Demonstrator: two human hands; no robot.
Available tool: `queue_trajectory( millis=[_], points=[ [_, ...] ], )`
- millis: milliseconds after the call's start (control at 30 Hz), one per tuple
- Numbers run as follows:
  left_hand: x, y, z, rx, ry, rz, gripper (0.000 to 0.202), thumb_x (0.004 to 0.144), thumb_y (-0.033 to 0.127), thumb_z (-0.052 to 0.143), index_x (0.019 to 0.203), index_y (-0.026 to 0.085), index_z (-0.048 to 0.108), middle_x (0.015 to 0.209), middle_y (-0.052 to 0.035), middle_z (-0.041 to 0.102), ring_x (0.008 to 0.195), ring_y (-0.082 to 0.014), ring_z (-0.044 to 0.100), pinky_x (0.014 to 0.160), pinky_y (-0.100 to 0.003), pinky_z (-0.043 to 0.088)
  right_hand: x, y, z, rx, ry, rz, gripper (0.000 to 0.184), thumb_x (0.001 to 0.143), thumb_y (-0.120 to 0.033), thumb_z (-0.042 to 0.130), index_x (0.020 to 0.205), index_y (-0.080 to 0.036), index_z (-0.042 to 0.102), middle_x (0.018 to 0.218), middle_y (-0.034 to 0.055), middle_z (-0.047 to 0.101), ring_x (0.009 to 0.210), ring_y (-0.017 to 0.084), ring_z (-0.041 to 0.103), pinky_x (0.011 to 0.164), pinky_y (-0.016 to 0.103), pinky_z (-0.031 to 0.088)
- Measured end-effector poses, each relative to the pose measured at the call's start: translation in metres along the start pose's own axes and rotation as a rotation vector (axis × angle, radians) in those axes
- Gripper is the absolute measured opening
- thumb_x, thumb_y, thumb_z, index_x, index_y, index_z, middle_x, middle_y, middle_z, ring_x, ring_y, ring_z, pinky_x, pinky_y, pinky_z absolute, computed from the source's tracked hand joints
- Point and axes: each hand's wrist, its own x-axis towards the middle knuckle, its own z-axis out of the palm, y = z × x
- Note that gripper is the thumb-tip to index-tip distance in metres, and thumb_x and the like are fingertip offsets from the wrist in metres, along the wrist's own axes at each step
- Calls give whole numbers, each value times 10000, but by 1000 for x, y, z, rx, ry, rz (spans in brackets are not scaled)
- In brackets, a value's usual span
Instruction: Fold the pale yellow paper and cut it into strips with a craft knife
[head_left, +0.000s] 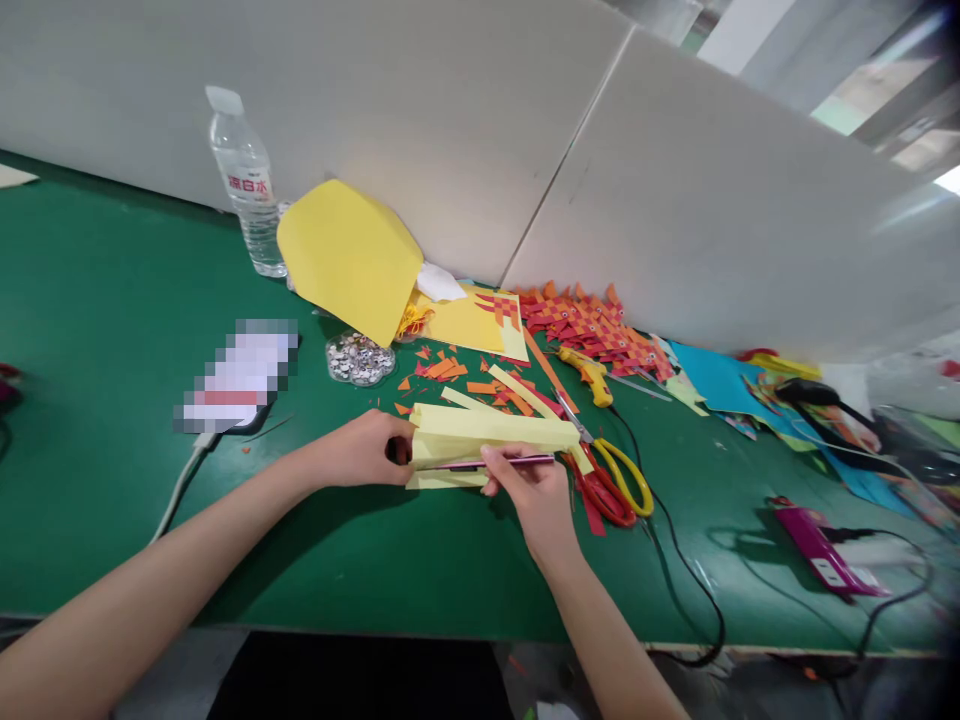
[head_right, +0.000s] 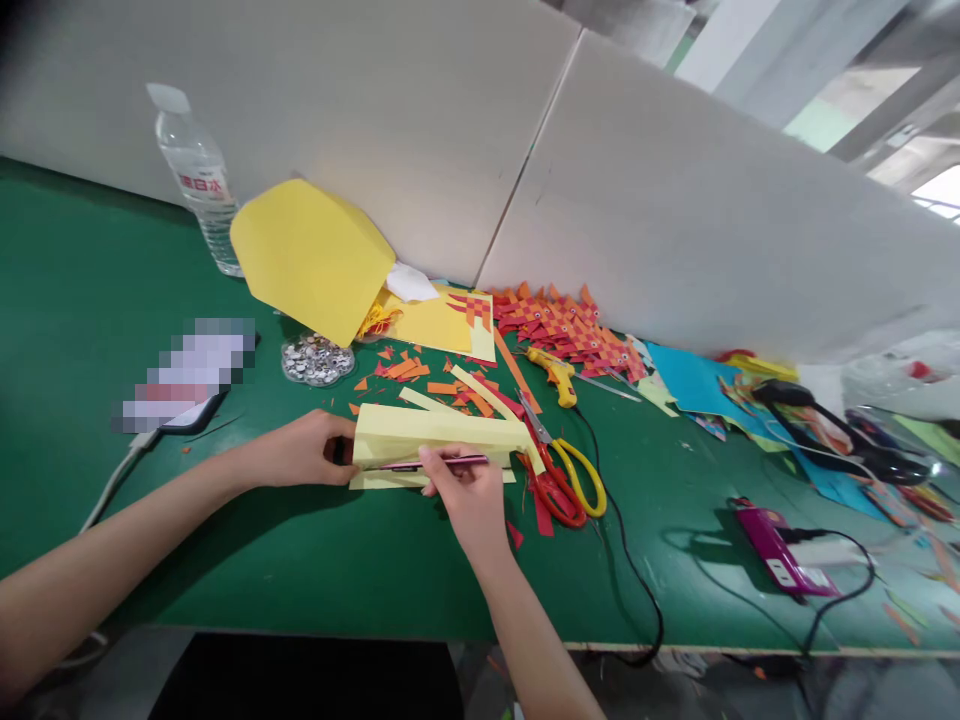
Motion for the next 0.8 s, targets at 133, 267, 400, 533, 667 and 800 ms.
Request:
queue_trajectory(
  millis=[133, 267, 400, 533, 667, 800],
  points=[
    [1, -1, 0, -1, -1, -2, 89, 667, 203, 553, 707, 154, 616, 590, 44, 538, 526, -78, 454, 478, -175, 324, 2, 3, -5, -28, -11, -7, 259, 729, -410, 696, 690, -157, 656, 465, -6, 586, 465, 137, 567, 476, 238, 434],
    [0, 1, 0, -3, 3, -11, 52, 667, 205, 561, 642, 160, 556, 579, 50, 529, 528, -75, 453, 482, -171, 326, 7, 10, -26, -4, 34, -29, 235, 719, -386, 714, 685, -163, 648, 470, -21, 579, 464, 128, 560, 516, 245, 452],
    [0, 2, 0, 12, 18, -26, 80, 675, 226, 568, 637, 160, 543, 580, 49, 531, 526, -75, 452, 481, -173, 333, 14, 17, -54, 40, 110, -35, 235, 676, -365, 748, 654, -154, 645, 468, -16, 573, 449, 125, 548, 501, 246, 453],
    [0, 1, 1, 9, 21, -25, 111, 680, 237, 573, 619, 158, 525, 574, 45, 536, 511, -73, 448, 470, -173, 335, 19, 24, -79, 126, 188, -11, 238, 615, -338, 791, 654, -145, 657, 478, -17, 563, 418, 113, 526, 452, 237, 442],
    [0, -1, 2, 0, 17, -24, 133, 684, 239, 575, 607, 157, 506, 563, 45, 535, 491, -68, 440, 456, -171, 329, 22, 28, -94, 162, 194, 19, 224, 621, -320, 797, 668, -142, 669, 544, -14, 580, 430, 92, 531, 446, 213, 442],
    [0, -1, 3, 2, 18, -16, 129, 690, 240, 575, 614, 157, 512, 563, 46, 535, 492, -68, 441, 458, -168, 333, 22, 28, -103, 156, 204, 28, 220, 629, -316, 797, 659, -145, 663, 540, -18, 578, 427, 82, 527, 456, 204, 452]
  ],
)
